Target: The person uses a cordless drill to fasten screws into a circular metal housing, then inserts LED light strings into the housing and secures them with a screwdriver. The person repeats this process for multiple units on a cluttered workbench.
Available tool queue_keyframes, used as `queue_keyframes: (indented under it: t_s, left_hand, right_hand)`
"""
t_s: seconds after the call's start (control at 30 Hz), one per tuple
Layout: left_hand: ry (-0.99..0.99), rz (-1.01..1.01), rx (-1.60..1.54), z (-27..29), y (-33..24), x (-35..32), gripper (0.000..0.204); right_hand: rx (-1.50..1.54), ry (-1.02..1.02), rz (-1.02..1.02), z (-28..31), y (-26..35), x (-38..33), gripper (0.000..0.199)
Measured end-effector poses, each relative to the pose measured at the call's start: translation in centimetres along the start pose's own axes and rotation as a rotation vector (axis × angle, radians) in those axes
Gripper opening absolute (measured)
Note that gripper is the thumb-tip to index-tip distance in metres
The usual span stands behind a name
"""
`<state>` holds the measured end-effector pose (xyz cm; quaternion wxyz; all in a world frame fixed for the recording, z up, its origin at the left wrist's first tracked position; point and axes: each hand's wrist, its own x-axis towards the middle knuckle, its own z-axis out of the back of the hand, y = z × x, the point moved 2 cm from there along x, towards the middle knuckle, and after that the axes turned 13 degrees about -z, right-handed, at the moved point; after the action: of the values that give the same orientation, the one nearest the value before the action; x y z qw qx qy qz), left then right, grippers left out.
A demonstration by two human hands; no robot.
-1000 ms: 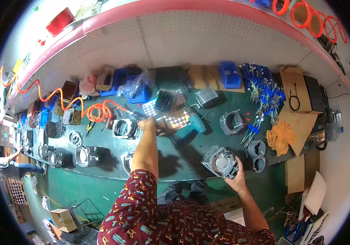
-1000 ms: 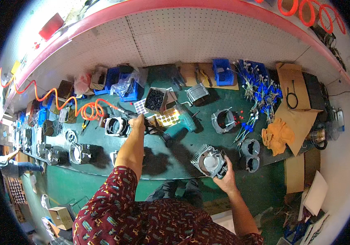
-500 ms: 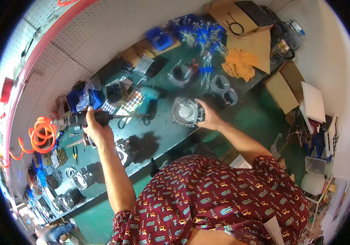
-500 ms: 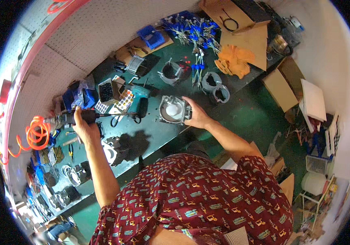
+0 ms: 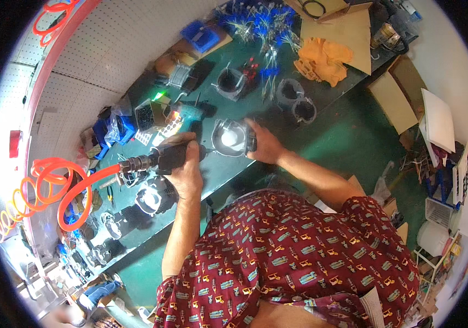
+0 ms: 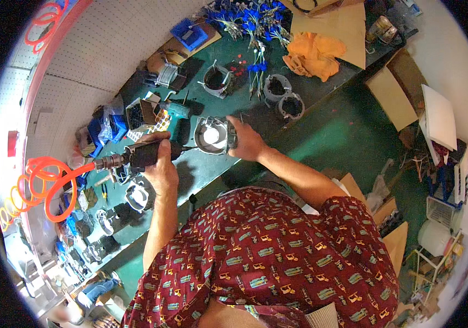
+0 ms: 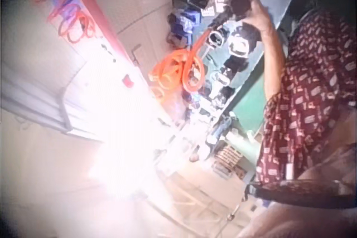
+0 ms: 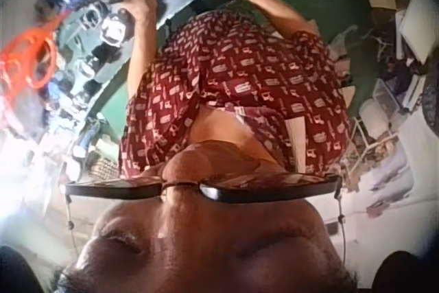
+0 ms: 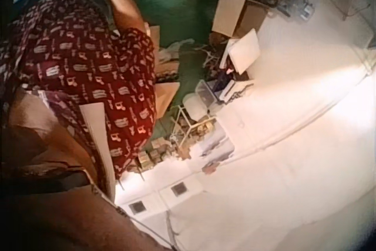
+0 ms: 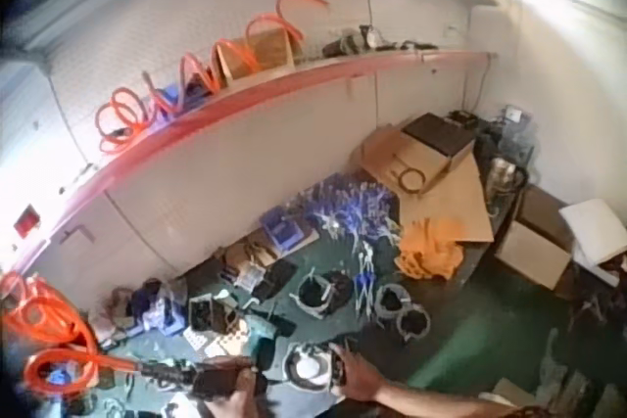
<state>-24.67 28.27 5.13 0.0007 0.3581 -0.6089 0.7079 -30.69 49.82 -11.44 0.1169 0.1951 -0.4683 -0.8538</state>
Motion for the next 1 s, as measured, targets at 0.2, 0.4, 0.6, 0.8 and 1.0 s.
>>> queue_keyframes:
  t_s: [0.2, 0.4, 0.6, 0.8, 1.0]
  left_hand:
    - [0.012, 0.007, 0.085, -0.1, 0.4, -1.1, 0.021]
    - [-0.118, 0.052, -0.036, 0.5, 1.2, -2.1, 0.022]
    - [-0.144, -0.001, -0.01, 1.2, 1.7, -2.2, 0.02]
    - [-0.091, -0.054, 0.041, 1.4, 1.8, -1.9, 0.019]
    - [-0.1, -0.028, 0.08, 0.9, 1.4, -1.9, 0.017]
  right_hand:
    - [-0.039, 0.01, -0.055, 0.5, 0.6, -0.1, 0.101]
    - [-0.087, 0.014, -0.074, 0.5, 0.5, 0.0, 0.103]
    - [-0.068, 0.018, -0.065, 0.3, 0.2, 0.1, 0.103]
    - [-0.071, 0.017, -0.066, 0.7, 1.0, -0.2, 0.103]
    - [-0.071, 0.022, -0.061, 0.9, 1.1, -0.2, 0.103]
